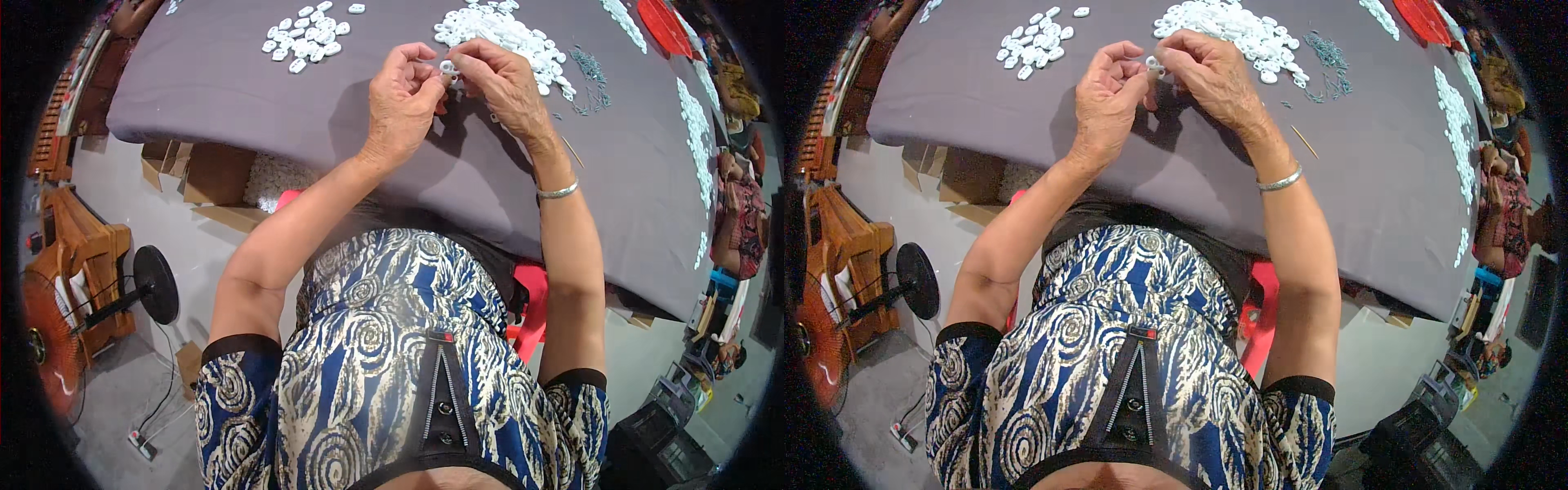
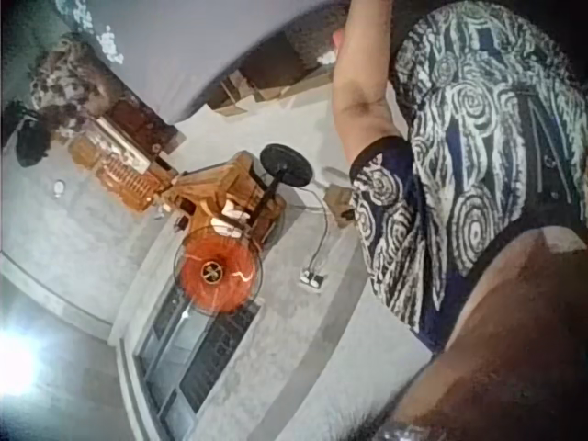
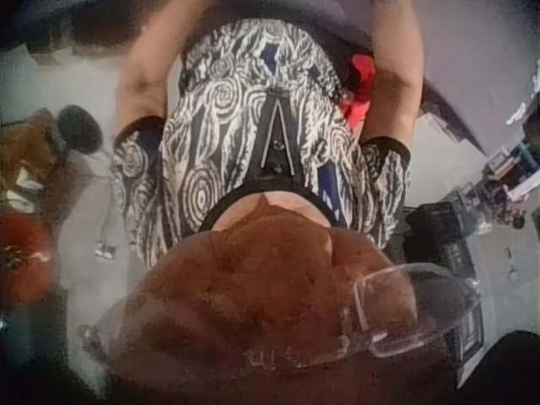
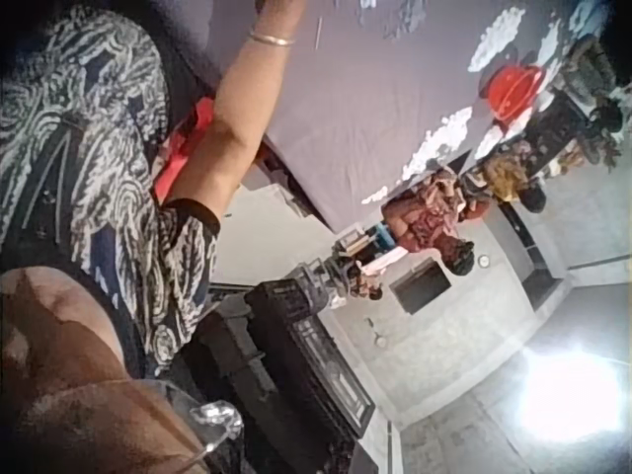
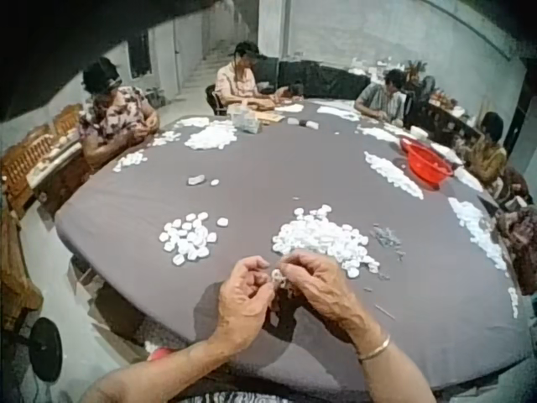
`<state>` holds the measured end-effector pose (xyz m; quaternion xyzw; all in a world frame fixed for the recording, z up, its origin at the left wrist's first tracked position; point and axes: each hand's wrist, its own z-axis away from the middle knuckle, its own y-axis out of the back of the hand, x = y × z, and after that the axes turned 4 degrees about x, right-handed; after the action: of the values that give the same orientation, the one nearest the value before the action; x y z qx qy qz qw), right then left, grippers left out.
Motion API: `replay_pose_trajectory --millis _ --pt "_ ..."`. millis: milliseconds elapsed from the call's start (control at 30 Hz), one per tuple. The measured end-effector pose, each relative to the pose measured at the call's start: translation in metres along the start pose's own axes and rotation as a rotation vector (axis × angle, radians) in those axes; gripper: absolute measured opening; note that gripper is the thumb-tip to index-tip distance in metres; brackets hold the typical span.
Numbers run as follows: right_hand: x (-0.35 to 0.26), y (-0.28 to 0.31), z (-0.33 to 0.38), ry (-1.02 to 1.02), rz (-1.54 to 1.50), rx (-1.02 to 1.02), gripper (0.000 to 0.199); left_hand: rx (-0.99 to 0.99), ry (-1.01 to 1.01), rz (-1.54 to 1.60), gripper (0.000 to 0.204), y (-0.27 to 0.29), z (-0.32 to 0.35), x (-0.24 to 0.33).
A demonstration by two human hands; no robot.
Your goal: Assembling small white plastic components by hand at a table.
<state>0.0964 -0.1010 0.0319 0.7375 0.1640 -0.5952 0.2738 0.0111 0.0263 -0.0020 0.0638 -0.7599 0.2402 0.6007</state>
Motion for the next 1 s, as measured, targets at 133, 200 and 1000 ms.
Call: replay_pose_trajectory --millis 133,200,1000 --pt "0.004 0.000 0.000 0.042 0.046 -0.001 0.017 0.007 0.005 -0.007 0.026 -0.001 0.001 0.002" --pt "0.004 0.000 -0.001 0.057 0.065 0.009 0.016 0.012 -0.002 0.001 0.026 -0.001 0.001 0.002" --pt "-0.001 -0.012 0.001 0.101 -0.005 0.097 0.009 0.072 -0.028 0.055 0.028 -0.003 0.002 0.005"
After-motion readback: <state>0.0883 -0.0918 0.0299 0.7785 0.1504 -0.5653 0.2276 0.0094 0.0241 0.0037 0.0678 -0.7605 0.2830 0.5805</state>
